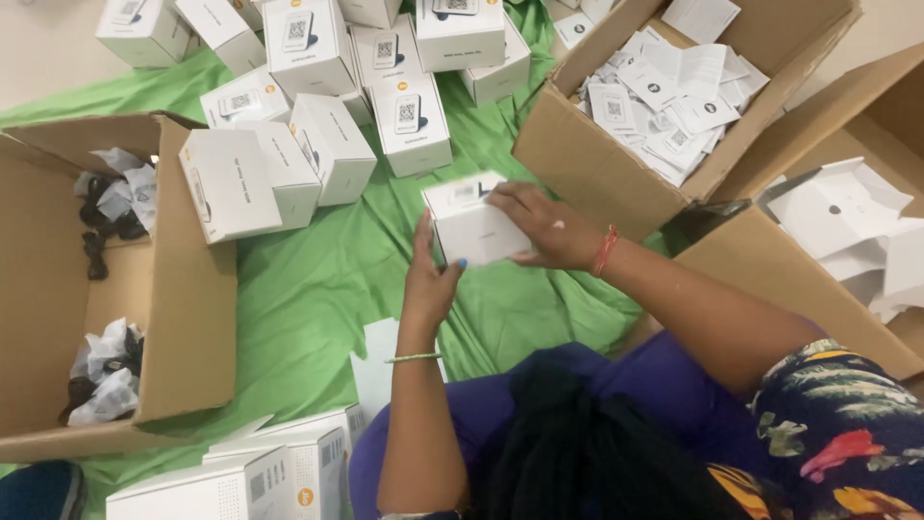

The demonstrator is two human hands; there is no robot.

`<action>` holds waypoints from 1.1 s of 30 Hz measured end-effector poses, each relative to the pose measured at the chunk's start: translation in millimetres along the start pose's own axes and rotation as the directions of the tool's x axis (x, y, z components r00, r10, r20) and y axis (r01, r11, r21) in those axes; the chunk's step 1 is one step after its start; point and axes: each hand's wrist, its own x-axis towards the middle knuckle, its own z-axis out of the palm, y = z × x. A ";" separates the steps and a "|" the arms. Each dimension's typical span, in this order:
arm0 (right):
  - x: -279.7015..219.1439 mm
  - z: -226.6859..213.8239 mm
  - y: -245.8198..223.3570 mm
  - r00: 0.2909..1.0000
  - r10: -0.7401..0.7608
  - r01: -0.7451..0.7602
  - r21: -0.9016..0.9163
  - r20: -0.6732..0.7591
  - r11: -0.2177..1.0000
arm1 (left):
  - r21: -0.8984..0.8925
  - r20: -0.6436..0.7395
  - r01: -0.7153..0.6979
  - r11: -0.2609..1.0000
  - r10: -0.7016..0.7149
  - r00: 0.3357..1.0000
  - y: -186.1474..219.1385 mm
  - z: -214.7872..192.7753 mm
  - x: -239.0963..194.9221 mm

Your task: The person sits on a green sheet and repeatedly opens small white boxes, inserts a white paper insert, and closes the boxes. The person places the closed boxes into a stack and occasionally reaches into a larger cardboard box to retrieve more inserts.

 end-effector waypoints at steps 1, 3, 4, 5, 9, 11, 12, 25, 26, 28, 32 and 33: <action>16.2 -4.7 1.6 1.000 -0.004 0.004 0.005 0.005 1.000 | 0.000 -0.006 0.005 1.000 -0.005 1.000 7.5 -2.7 16.0; 51.0 -11.2 7.8 0.967 -0.169 0.118 -0.251 -0.191 0.961 | 0.119 -0.177 -0.170 0.978 0.190 0.966 18.7 -8.7 50.1; 69.1 -3.9 20.9 0.967 -0.177 0.129 -0.245 -0.184 0.961 | 0.120 -0.189 -0.163 0.979 0.184 0.965 21.5 -15.0 73.0; 87.3 3.8 34.5 0.945 -0.205 0.127 -0.292 -0.256 0.948 | 0.176 -0.226 -0.208 0.962 0.245 0.943 23.6 -21.1 96.3; 145.2 74.0 115.2 0.898 -0.248 0.082 -0.417 -0.363 0.905 | 0.319 -0.259 -0.164 0.934 0.252 0.932 -66.3 -37.1 190.5; 158.9 109.6 139.9 0.932 -0.182 0.017 -0.465 -0.313 0.885 | 0.334 -0.252 -0.095 0.938 0.186 0.950 -99.1 -37.5 205.5; 163.3 127.9 151.0 0.956 -0.116 -0.044 -0.523 -0.270 0.851 | 0.350 -0.240 -0.040 0.936 0.131 0.962 -115.7 -36.8 210.7; 160.1 106.5 28.1 0.975 -0.039 -0.076 -0.496 -0.217 0.865 | 0.353 -0.316 -0.018 0.936 0.137 0.939 66.1 -81.4 61.4; 155.9 107.3 -6.4 0.990 0.072 -0.105 -0.298 -0.120 0.949 | 0.476 -0.315 -0.125 0.870 0.302 0.900 88.4 -99.0 35.7; 140.1 123.3 -65.5 0.990 0.136 -0.134 -0.082 0.023 0.988 | 0.600 -0.310 -0.190 0.777 0.445 0.840 127.6 -132.2 -29.0; 112.5 158.8 -168.2 0.988 -0.055 0.015 0.272 0.142 0.962 | 0.694 -0.655 0.209 0.689 0.484 0.580 154.0 -193.2 -175.5; 109.9 158.8 -189.3 0.979 -0.123 0.054 0.378 0.162 0.924 | 0.667 -0.737 0.329 0.669 0.526 0.425 148.5 -206.7 -204.9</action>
